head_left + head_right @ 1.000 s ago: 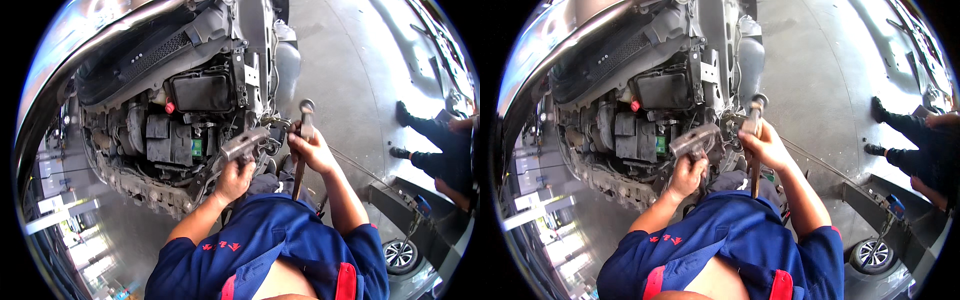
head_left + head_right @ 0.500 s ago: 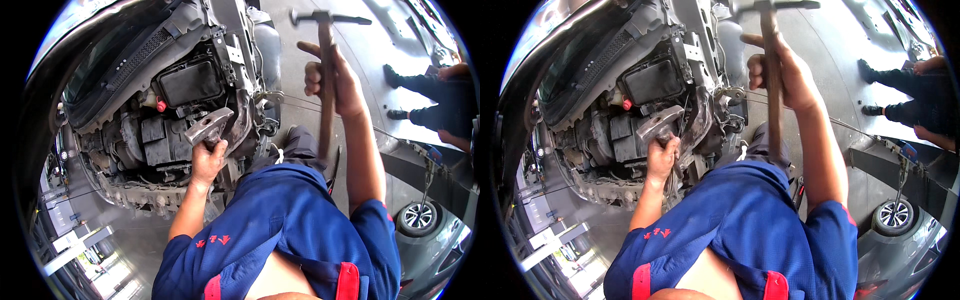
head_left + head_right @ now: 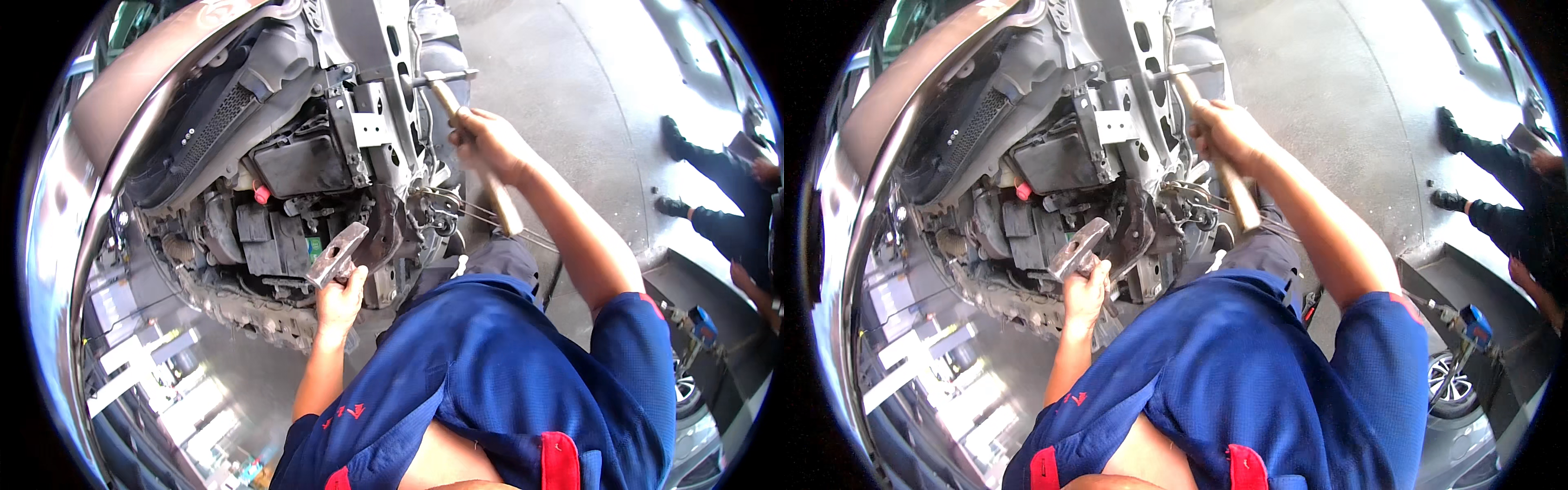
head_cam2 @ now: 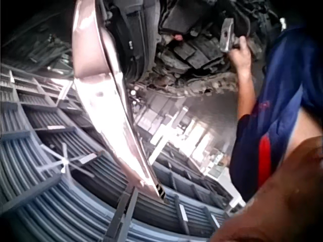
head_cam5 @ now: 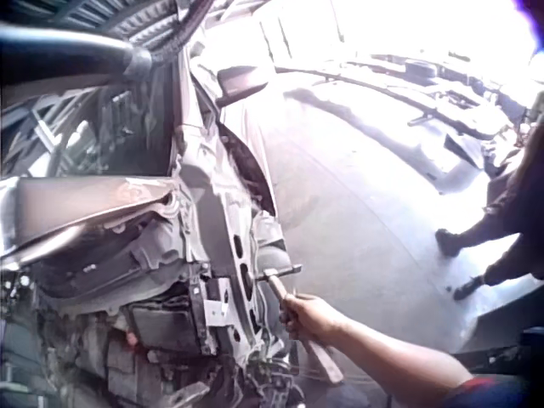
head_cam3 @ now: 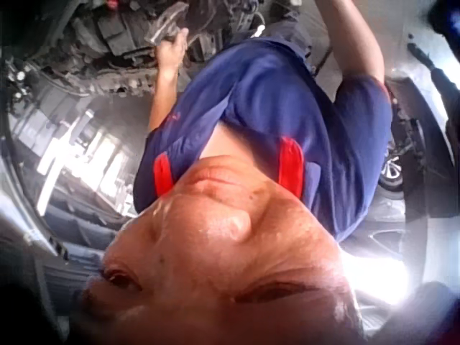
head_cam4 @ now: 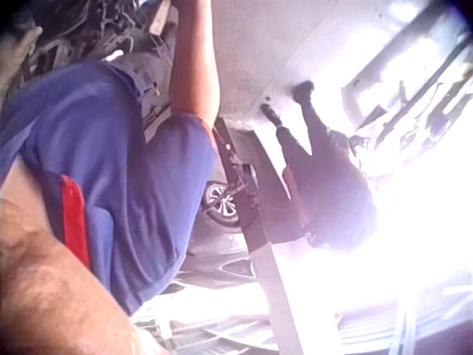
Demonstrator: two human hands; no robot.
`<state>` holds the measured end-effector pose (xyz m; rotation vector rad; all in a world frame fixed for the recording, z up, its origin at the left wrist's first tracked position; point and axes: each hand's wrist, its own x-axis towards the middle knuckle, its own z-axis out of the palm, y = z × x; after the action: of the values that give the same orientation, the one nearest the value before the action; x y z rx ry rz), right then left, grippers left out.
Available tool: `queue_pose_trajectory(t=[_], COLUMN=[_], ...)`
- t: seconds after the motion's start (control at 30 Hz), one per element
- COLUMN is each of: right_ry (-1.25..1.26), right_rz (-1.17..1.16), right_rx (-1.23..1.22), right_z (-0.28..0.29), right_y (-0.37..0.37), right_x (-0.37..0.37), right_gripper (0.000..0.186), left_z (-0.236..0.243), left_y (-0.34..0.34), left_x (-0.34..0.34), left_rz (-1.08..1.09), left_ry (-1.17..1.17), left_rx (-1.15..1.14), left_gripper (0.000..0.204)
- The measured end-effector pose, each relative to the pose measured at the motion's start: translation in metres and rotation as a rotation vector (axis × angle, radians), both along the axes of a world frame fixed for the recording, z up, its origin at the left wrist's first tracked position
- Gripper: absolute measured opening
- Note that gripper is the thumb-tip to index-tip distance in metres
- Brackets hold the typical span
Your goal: The person uses a hammer and a metal rod to straighten parts of a damaged vehicle frame. They position the rod against the frame and strike it repeatedly with the hammer to reshape the metal.
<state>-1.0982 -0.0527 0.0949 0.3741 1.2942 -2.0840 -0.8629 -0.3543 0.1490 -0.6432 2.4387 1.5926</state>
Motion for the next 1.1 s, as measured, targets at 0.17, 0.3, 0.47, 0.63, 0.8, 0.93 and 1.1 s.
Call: queue_pose_trajectory(t=[0.17, 0.3, 0.47, 0.63, 0.8, 0.93, 1.1], right_ry=[0.015, -0.022, -0.059, -0.146, -0.144, -0.026, 0.259], right_rz=[0.127, 0.183, 0.243, 0.194, -0.179, 0.063, 0.756], right_rx=[-0.197, -0.259, -0.355, -0.302, -0.266, -0.112, -0.380], right_z=[-0.015, -0.017, -0.009, -0.001, -0.016, 0.005, 0.061], right_y=[-0.026, -0.042, -0.043, -0.021, -0.019, -0.055, -0.039], right_x=[0.002, -0.002, -0.004, -0.019, -0.012, 0.012, 0.010], right_gripper=[0.038, 0.043, 0.033, 0.030, 0.027, 0.030, 0.038], left_z=[0.021, 0.017, 0.010, 0.008, 0.015, 0.011, 0.006], left_y=[0.027, 0.036, 0.049, 0.063, 0.060, 0.061, 0.048], left_x=[-0.015, -0.007, 0.003, -0.007, -0.007, -0.001, 0.009], left_rz=[0.090, 0.162, 0.204, 0.146, 0.064, 0.097, 0.020], left_ry=[-0.101, -0.199, -0.346, -0.328, -0.353, -0.325, -0.501], left_rx=[-0.056, -0.044, -0.088, -0.073, -0.121, -0.114, -0.182], left_gripper=[0.024, 0.010, 0.029, 0.034, 0.035, 0.034, 0.033])
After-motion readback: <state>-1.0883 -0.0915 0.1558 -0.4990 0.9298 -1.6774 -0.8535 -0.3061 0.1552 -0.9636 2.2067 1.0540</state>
